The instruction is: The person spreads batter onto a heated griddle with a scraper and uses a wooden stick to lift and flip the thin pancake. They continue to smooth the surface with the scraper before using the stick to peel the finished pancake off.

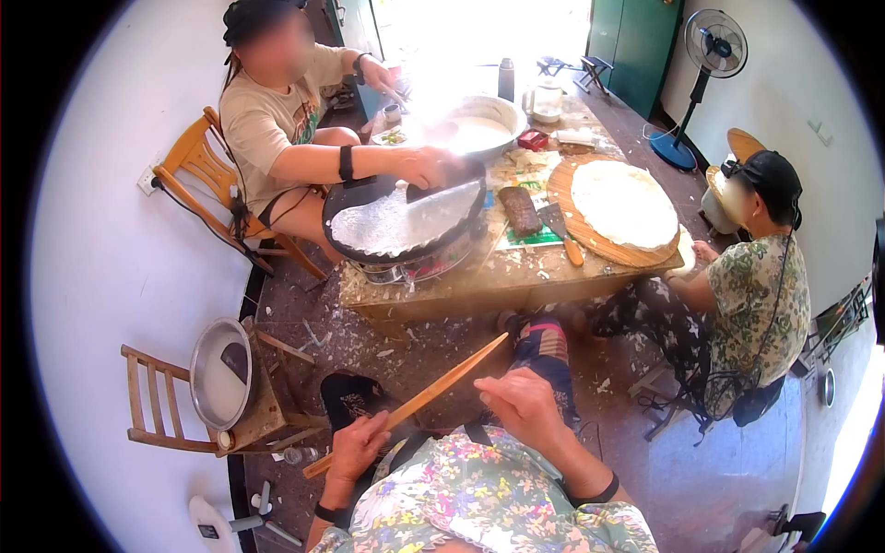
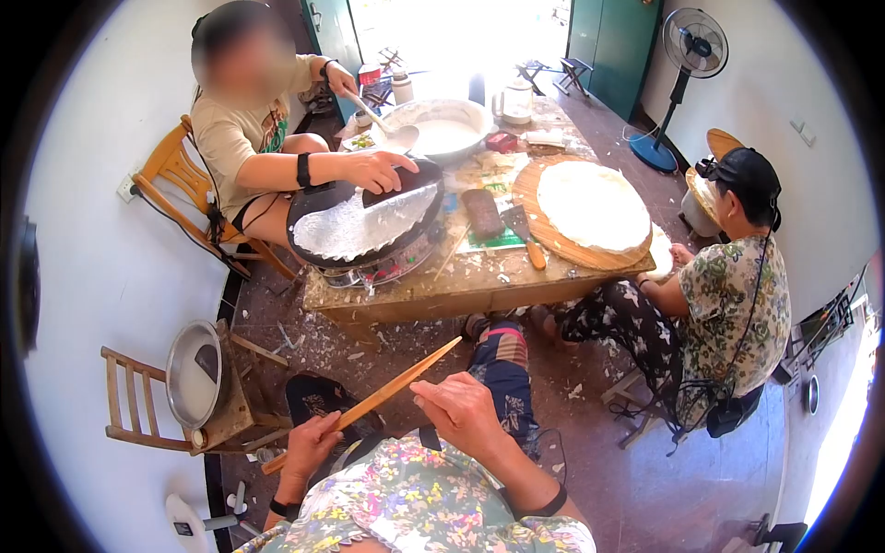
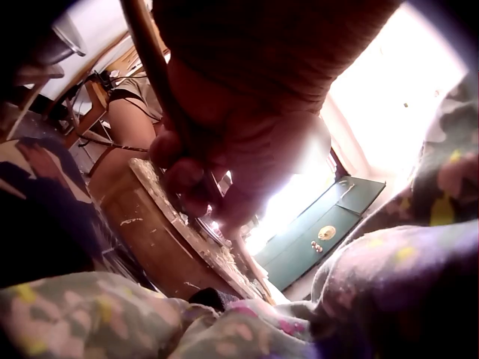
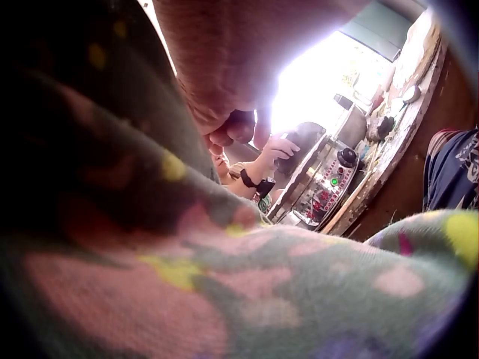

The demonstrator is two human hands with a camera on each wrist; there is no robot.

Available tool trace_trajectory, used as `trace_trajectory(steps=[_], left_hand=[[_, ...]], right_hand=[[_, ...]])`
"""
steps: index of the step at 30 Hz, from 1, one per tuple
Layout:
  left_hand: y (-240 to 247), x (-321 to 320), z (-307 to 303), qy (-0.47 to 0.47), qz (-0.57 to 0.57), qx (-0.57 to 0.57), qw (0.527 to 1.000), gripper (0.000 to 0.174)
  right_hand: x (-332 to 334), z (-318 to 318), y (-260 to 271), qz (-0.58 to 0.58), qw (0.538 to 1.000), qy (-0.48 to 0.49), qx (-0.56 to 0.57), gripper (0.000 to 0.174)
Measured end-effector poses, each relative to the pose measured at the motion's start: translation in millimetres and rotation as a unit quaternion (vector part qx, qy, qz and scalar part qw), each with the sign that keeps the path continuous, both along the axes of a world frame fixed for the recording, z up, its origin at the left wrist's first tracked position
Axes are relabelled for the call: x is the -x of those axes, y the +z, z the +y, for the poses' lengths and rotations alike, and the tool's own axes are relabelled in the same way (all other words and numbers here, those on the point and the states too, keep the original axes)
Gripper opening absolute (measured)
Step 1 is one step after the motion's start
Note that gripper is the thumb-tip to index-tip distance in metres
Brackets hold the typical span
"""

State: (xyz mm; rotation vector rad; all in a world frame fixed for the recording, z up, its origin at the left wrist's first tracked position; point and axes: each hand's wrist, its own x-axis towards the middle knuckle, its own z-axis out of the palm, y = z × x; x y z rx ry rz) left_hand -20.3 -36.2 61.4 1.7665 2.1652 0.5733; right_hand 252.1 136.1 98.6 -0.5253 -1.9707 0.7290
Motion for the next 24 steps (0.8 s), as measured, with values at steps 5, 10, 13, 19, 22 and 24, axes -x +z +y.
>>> trace_trajectory(steps=[5,10,13,19,22,24], left_hand=[[-4.0,7.0,-8.1,0.028,0.013,-0.003,1.0,0.037],[-1.6,23.7,-15.6,0.118,0.002,-0.04,0.992,0.038],[-2.9,42.5,-28.1,0.149,-0.042,-0.1,0.983,0.038],[-14.8,92.2,-75.8,0.288,-0.174,-0.139,0.931,0.042],[-56.1,154.6,-121.3,0.33,-0.201,-0.21,0.898,0.041],[-59.0,175.0,-135.7,0.372,-0.21,-0.217,0.878,0.04]], right_hand=[[1.8,-6.7,-4.5,0.003,1.0,-0.003,-0.003,0.017],[-0.6,-9.8,-3.7,-0.008,1.0,-0.002,0.027,0.019],[-0.1,-9.2,-4.0,-0.008,0.999,0.0,0.031,0.019],[1.5,-10.1,-3.3,-0.008,0.999,-0.001,0.034,0.02],[4.1,-7.9,-3.1,-0.01,1.0,0.001,0.022,0.017],[6.2,-7.4,-2.4,-0.009,1.0,0.003,0.015,0.016]])
